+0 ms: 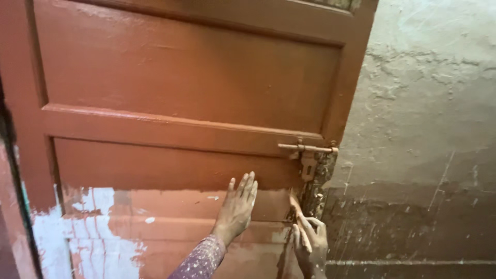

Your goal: The person paints a wooden door with a paintbrush, applying reddish-brown paint over areas where white paint shows through. They work across the lower panels and rails of the door, steadying the door with one hand while brushing with the other, moving to different sections to cover unpainted patches.

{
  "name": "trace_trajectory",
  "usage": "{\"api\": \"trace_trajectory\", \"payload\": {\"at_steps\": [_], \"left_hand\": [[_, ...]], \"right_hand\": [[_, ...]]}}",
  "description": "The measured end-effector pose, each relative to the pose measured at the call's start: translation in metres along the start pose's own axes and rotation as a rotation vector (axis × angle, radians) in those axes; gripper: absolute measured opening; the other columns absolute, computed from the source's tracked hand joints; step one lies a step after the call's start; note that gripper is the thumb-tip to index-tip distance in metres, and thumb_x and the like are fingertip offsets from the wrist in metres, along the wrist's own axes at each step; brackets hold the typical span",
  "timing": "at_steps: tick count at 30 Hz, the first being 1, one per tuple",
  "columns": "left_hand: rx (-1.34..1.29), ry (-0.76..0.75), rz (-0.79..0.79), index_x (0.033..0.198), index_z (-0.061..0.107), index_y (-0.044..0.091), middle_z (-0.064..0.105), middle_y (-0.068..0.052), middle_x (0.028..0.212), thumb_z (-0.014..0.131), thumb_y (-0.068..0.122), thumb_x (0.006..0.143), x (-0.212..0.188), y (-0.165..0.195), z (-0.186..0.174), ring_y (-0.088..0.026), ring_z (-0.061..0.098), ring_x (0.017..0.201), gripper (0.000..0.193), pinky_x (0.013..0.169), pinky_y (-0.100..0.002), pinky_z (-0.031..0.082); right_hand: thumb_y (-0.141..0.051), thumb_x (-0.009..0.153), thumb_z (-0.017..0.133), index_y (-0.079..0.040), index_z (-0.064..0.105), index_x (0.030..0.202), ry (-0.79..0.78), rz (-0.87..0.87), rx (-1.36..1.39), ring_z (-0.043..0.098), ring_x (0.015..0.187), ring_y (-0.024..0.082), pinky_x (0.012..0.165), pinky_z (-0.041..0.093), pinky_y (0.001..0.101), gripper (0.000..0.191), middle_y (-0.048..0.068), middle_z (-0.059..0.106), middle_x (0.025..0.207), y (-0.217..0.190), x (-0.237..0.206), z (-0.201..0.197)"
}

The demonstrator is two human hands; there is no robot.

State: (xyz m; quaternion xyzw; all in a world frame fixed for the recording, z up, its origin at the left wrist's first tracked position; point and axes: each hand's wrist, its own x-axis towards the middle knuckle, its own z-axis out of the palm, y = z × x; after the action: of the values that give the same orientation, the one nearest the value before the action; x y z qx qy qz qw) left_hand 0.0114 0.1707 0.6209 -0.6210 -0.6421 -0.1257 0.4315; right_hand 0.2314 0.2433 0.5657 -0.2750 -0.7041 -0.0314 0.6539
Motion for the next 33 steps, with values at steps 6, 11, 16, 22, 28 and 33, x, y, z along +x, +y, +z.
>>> {"api": "trace_trajectory", "payload": {"at_steps": [6, 11, 16, 22, 28, 33], "left_hand": [[0.117, -0.027, 0.032, 0.157, 0.027, -0.002, 0.011, -0.02, 0.168, 0.052, 0.017, 0.089, -0.007, 0.006, 0.016, -0.032, 0.008, 0.155, 0.075, 0.122, -0.057, 0.007], [0.197, -0.057, 0.078, 0.157, 0.027, 0.0, 0.01, -0.02, 0.169, 0.05, 0.017, 0.091, -0.013, 0.014, 0.019, -0.033, 0.006, 0.156, 0.072, 0.122, -0.057, 0.007], [0.14, -0.108, 0.106, 0.157, 0.027, -0.001, 0.009, -0.02, 0.169, 0.052, 0.019, 0.09, -0.021, 0.018, 0.017, -0.032, 0.007, 0.156, 0.074, 0.122, -0.056, 0.01], [0.064, -0.159, 0.176, 0.155, 0.029, -0.004, 0.011, -0.022, 0.168, 0.057, 0.016, 0.086, -0.033, 0.015, 0.007, -0.032, 0.01, 0.155, 0.078, 0.12, -0.057, 0.012], [-0.077, -0.208, 0.152, 0.155, 0.027, -0.003, 0.013, -0.02, 0.168, 0.063, 0.02, 0.081, -0.046, 0.023, 0.004, -0.032, 0.013, 0.155, 0.085, 0.123, -0.057, 0.011], [-0.048, -0.252, 0.119, 0.156, 0.024, -0.005, 0.011, -0.021, 0.169, 0.068, 0.02, 0.08, -0.053, 0.021, 0.005, -0.029, 0.016, 0.154, 0.091, 0.123, -0.054, 0.012]], "right_hand": [[-0.007, 0.091, 0.07, -0.002, 0.071, 0.116, 0.133, -0.105, 0.032, 0.071, 0.101, 0.028, 0.086, 0.058, 0.0368, 0.026, 0.016, 0.074, 0.112, -0.005, 0.009, -0.001], [-0.007, 0.094, 0.069, 0.001, 0.071, 0.117, 0.173, -0.009, 0.011, 0.071, 0.098, 0.028, 0.085, 0.058, 0.0373, 0.025, 0.016, 0.073, 0.108, -0.017, 0.018, 0.008], [-0.009, 0.094, 0.068, 0.0, 0.075, 0.111, 0.118, -0.015, 0.158, 0.073, 0.095, 0.025, 0.084, 0.058, 0.0353, 0.02, 0.015, 0.076, 0.11, -0.024, 0.015, 0.018], [-0.01, 0.097, 0.067, -0.002, 0.076, 0.106, 0.164, 0.006, 0.153, 0.073, 0.096, 0.021, 0.084, 0.059, 0.0327, 0.015, 0.013, 0.076, 0.114, 0.001, 0.021, 0.003], [-0.01, 0.097, 0.067, 0.001, 0.075, 0.114, 0.156, -0.001, 0.148, 0.071, 0.094, 0.022, 0.085, 0.057, 0.0344, 0.022, 0.012, 0.076, 0.108, -0.016, 0.02, 0.013], [-0.009, 0.096, 0.067, 0.0, 0.075, 0.108, 0.079, -0.063, 0.26, 0.072, 0.097, 0.024, 0.085, 0.057, 0.0346, 0.017, 0.013, 0.075, 0.113, -0.034, 0.017, 0.015]]}}
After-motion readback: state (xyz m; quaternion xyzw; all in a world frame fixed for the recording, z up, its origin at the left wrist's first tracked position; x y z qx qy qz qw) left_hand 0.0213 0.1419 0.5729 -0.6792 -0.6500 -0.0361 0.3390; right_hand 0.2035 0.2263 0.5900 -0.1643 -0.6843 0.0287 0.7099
